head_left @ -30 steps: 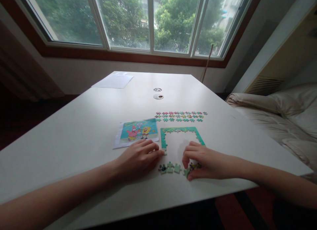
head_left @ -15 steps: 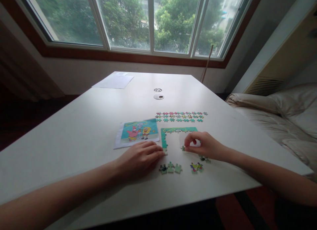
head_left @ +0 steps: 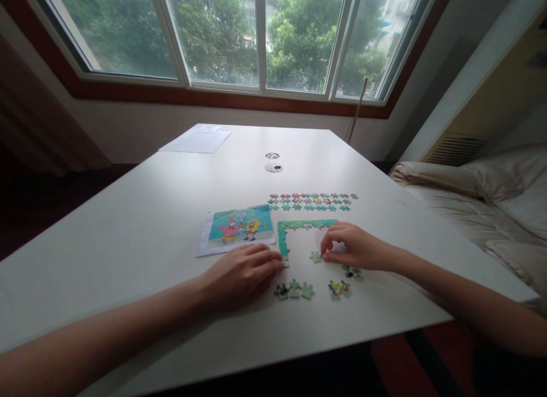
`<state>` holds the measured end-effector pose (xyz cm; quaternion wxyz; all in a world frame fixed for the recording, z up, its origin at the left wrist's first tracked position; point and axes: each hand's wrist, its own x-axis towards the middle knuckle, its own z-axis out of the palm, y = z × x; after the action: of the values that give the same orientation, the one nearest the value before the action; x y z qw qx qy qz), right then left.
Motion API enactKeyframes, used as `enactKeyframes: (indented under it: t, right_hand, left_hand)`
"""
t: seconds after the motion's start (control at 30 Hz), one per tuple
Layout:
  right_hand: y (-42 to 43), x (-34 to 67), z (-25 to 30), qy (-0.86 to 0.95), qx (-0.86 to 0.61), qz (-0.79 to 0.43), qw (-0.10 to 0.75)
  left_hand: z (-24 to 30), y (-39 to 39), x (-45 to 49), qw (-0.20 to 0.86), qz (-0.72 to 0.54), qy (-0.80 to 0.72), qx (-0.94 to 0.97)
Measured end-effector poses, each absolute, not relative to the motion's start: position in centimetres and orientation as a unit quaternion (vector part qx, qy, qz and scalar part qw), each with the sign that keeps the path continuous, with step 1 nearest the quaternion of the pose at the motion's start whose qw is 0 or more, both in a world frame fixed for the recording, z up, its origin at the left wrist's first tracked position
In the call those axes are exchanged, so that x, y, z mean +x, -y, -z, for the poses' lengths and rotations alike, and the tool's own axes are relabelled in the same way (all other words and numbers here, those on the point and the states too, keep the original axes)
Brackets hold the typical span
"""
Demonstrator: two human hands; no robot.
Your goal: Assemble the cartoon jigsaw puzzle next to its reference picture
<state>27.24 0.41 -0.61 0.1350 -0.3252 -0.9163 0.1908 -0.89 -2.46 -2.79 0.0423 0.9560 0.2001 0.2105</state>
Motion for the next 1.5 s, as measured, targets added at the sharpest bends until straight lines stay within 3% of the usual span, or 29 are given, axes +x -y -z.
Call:
enactKeyframes:
  t: [0.43,0.9,1.5]
  right_hand:
    - [-0.2,25.7,1.7,0.931,-0.309,-0.162,0.111]
    - [0.2,22.7,2.0,0.936,-0.302,-0.112,0.140]
    - [0.2,22.6,2.2,0.932,-0.304,-0.122,0.154]
  left_hand:
    - [2.6,2.5,-0.7,0.070,-0.200,-0.215,0.953]
    - [2.2,2.5,-0.3,0.076,-0.192,-0.215,0.955]
    - [2.3,2.5,-0.2,0.017,-0.163,-0.213,0.963]
